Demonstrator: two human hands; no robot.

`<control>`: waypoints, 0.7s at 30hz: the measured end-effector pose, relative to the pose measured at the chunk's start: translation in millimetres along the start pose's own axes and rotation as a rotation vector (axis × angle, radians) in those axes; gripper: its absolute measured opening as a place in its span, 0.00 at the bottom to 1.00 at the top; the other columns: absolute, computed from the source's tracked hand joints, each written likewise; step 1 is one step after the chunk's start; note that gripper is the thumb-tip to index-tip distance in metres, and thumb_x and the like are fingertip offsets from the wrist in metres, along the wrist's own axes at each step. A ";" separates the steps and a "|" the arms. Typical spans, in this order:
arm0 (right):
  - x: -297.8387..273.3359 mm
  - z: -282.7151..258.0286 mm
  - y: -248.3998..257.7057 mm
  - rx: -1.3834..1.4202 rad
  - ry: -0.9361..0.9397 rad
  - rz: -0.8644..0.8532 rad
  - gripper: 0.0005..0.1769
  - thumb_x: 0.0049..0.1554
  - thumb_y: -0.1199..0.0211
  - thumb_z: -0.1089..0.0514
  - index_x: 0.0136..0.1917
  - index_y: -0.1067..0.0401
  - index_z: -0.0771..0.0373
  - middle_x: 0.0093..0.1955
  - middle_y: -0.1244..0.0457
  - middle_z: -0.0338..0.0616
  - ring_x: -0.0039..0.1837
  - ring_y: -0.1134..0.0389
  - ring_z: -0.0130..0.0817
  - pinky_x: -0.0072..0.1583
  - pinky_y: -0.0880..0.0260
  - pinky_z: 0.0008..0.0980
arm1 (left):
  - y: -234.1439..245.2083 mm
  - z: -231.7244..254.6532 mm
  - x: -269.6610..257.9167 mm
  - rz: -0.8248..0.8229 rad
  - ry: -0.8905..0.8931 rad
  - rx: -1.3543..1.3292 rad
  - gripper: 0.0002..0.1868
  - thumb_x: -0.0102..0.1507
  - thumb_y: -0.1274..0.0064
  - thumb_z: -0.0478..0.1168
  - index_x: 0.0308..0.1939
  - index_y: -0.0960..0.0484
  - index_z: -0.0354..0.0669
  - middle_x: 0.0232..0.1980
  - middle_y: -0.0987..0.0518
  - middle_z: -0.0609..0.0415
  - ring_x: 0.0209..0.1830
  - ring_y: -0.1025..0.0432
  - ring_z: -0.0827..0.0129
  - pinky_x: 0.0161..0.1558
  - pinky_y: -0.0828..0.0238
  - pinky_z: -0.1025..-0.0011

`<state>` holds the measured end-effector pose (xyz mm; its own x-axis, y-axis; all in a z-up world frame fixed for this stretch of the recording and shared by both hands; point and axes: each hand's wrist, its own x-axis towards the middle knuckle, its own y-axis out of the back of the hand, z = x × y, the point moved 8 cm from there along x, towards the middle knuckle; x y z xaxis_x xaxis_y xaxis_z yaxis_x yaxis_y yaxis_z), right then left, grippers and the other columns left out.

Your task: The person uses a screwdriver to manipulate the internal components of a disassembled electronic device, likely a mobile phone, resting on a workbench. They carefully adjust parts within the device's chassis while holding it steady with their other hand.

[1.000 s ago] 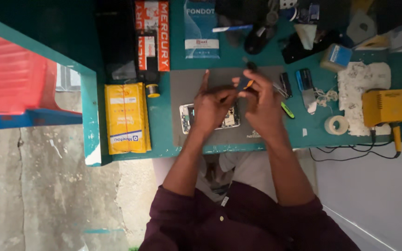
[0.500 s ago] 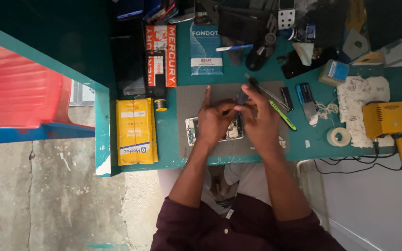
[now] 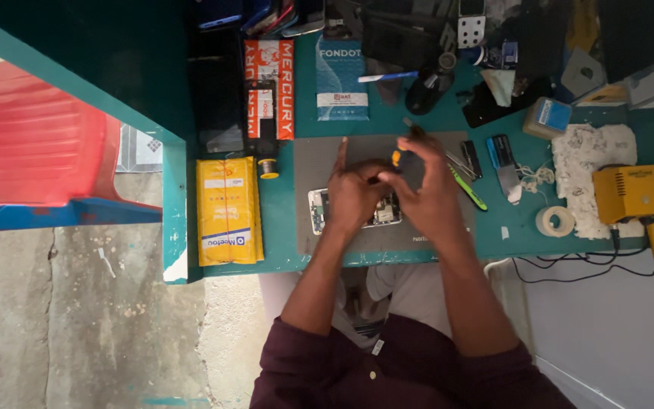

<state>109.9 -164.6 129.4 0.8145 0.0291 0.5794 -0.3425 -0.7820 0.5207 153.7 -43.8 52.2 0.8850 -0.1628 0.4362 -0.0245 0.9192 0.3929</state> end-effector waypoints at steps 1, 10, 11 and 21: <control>0.2 -2.6 1.6 -0.055 0.039 0.061 0.32 0.56 0.25 0.63 0.67 0.39 0.62 0.64 0.34 0.55 0.67 0.31 0.49 0.67 0.30 0.41 | 0.3 -0.4 0.1 0.006 0.004 0.016 0.06 0.53 0.33 0.36 0.33 0.13 0.44 0.28 0.17 0.55 0.25 0.24 0.63 0.81 0.51 0.52; -20.5 21.1 -11.4 0.155 -0.200 0.019 0.23 0.62 0.44 0.77 0.67 0.39 0.65 0.60 0.30 0.54 0.61 0.24 0.41 0.62 0.24 0.32 | 0.5 6.3 1.7 0.007 -0.074 0.020 0.07 0.55 0.34 0.36 0.37 0.12 0.44 0.38 0.13 0.53 0.37 0.19 0.63 0.78 0.54 0.46; -21.1 20.8 -11.5 0.171 -0.190 0.006 0.24 0.62 0.45 0.78 0.68 0.40 0.65 0.61 0.31 0.55 0.62 0.25 0.41 0.63 0.25 0.32 | 0.3 7.3 0.0 0.016 -0.094 0.012 0.06 0.56 0.35 0.36 0.37 0.12 0.45 0.40 0.13 0.53 0.41 0.19 0.63 0.79 0.54 0.46; -13.8 4.5 -0.4 0.070 -0.026 0.010 0.28 0.58 0.31 0.70 0.66 0.41 0.65 0.66 0.34 0.56 0.67 0.30 0.48 0.67 0.28 0.40 | -8.2 -5.0 -0.4 -0.069 -0.040 -0.017 0.09 0.57 0.40 0.31 0.39 0.11 0.48 0.44 0.13 0.53 0.44 0.18 0.62 0.81 0.54 0.47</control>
<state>100.8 -167.5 118.4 0.8233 0.0055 0.5675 -0.3178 -0.8240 0.4690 155.8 -49.5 44.7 0.8649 -0.2396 0.4411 0.0435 0.9112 0.4096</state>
